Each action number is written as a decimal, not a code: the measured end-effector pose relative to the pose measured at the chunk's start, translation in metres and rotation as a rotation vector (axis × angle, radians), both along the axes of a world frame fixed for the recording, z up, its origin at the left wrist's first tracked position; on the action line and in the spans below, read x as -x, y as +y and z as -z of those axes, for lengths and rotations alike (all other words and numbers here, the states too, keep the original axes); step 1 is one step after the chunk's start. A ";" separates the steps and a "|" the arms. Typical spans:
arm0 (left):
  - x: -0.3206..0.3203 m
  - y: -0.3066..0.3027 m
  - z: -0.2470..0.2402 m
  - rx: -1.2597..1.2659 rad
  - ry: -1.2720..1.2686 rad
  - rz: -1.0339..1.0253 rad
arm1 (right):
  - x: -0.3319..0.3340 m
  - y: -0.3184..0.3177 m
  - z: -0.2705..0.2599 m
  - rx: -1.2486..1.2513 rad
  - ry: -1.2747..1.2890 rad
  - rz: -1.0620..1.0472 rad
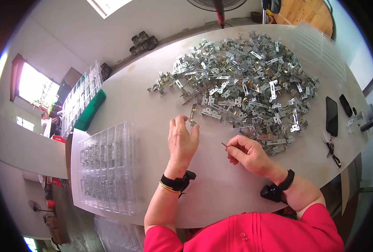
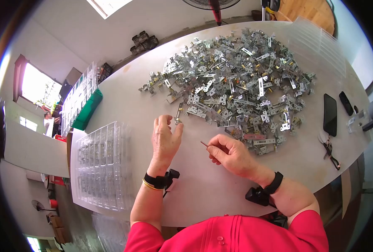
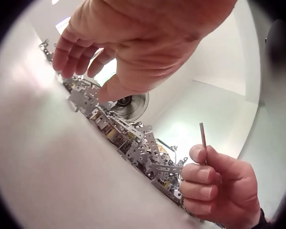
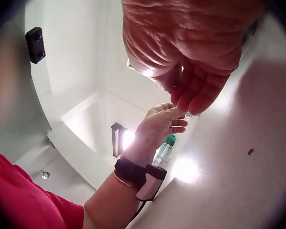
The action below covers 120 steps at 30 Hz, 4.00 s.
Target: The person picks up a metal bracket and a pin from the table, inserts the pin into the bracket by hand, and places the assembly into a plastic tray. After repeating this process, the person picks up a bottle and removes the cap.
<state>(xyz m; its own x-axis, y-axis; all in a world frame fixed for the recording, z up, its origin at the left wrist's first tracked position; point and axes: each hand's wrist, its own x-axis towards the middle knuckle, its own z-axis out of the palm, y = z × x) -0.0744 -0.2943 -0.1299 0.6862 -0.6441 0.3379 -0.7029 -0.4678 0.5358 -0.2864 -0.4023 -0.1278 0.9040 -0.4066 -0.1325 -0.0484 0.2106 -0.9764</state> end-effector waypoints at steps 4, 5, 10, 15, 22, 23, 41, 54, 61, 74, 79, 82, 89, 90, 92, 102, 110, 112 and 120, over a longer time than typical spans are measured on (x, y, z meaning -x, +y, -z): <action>-0.002 -0.003 -0.003 0.030 0.186 0.000 | -0.001 0.002 -0.001 0.024 0.040 -0.027; -0.003 -0.003 -0.004 0.018 0.204 0.015 | -0.001 0.002 -0.002 0.025 0.060 -0.024; -0.013 -0.002 0.004 -0.020 0.227 0.083 | -0.002 0.001 -0.001 0.043 0.101 -0.032; -0.017 0.000 0.005 -0.021 0.276 0.149 | -0.001 0.000 0.003 0.029 0.108 -0.046; 0.006 0.012 -0.007 -0.049 0.260 0.247 | -0.001 0.000 0.000 0.042 0.094 -0.049; 0.012 0.013 -0.010 -0.045 0.299 0.264 | -0.001 0.000 -0.001 0.022 0.069 -0.038; 0.046 0.031 -0.008 0.114 0.668 0.808 | 0.002 -0.011 -0.004 0.062 -0.216 0.231; 0.039 0.029 0.005 0.135 1.226 0.798 | 0.001 -0.011 -0.009 0.030 -0.238 0.205; 0.046 0.025 -0.006 0.086 1.440 0.775 | 0.002 -0.001 -0.016 -0.071 -0.246 0.052; 0.043 0.027 -0.003 0.184 1.252 0.492 | 0.005 0.001 -0.029 0.084 0.051 0.114; 0.043 0.027 -0.003 0.209 1.152 0.484 | 0.004 0.000 -0.025 0.104 0.072 0.098; 0.043 0.028 -0.003 0.211 1.120 0.474 | 0.003 0.000 -0.026 0.110 0.097 0.090; 0.042 0.028 0.001 0.200 0.916 0.437 | 0.004 0.000 -0.027 0.167 0.131 0.084; 0.043 0.028 0.002 0.192 0.851 0.459 | 0.003 0.001 -0.028 0.156 0.123 0.096; 0.046 0.028 0.002 0.182 0.788 0.481 | 0.001 0.002 -0.028 0.105 0.124 0.090; 0.050 0.026 0.010 0.175 0.423 0.621 | 0.002 0.002 -0.014 0.257 0.093 0.079; 0.051 0.028 0.009 0.116 0.332 0.753 | 0.003 0.003 -0.025 0.483 -0.078 0.325; 0.051 0.028 0.004 0.175 0.872 0.527 | 0.005 0.003 -0.032 0.270 -0.043 0.375; 0.037 0.030 -0.004 0.237 1.301 0.454 | 0.002 0.003 -0.029 0.307 0.213 0.106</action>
